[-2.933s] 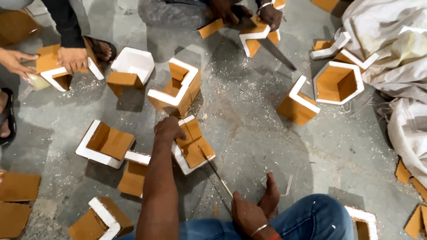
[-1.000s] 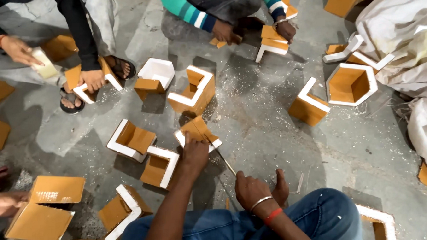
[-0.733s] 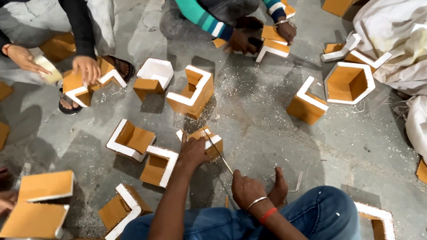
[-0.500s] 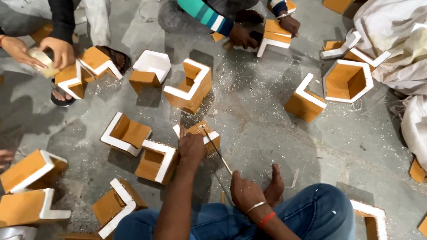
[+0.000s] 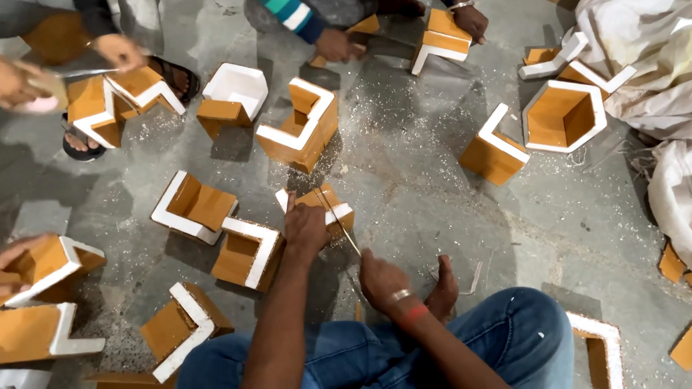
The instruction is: Cutting foam and cardboard corner protectors using a hand saw and knife on the workshop floor.
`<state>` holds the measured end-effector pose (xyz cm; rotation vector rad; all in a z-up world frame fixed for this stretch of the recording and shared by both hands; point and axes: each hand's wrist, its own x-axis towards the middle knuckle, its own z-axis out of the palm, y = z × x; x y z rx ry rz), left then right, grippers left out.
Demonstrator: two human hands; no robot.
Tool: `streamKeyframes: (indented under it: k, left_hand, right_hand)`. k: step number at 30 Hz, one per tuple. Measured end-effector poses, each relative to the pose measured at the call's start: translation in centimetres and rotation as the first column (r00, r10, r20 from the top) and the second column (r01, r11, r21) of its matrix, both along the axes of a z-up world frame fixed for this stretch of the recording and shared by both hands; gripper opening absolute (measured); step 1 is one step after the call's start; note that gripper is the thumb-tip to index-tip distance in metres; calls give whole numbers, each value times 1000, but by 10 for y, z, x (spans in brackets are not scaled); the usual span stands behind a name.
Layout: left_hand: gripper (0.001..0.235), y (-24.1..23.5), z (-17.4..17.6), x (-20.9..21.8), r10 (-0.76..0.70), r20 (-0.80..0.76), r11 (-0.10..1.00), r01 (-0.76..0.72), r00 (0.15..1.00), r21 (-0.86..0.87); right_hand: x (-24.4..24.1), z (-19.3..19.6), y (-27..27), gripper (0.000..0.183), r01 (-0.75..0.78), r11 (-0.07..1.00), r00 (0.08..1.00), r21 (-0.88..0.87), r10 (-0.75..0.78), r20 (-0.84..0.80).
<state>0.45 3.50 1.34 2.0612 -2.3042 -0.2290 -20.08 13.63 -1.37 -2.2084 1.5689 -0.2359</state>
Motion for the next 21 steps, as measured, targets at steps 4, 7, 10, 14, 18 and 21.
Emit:
streamKeyframes:
  k: [4,7,10,14,18,21]
  left_hand:
    - [28,1,2,-1,24,-73,1000,-23,997,5]
    - [23,6,1,5,11,-95,1000,-13,995,-17]
    - [16,3,3,3,-35,-43,999,34,998,-26]
    - [21,1,4,4,-35,-36,999,34,999,-24]
    - [22,-3,1,1,-5,-3,1000,5,1000,16]
    - [22,6,-8,7,-44,-64,999,42,997,-26]
  right_hand:
    - [-24,9,33,30,-37,999,997,36,39,-73]
    - [-10,-4,15,32,-35,995,994,92,44,-96]
    - [9,-29,-19,23,-19,999,999,48,21,-35]
    - [11,-23,-19,24,-11,999,1000,34,12,-24]
    - [-27,-31,35,37,-76,997,994,30,78,-76]
    - [-28,-32,42,34,-56,996,998,76,59,-35]
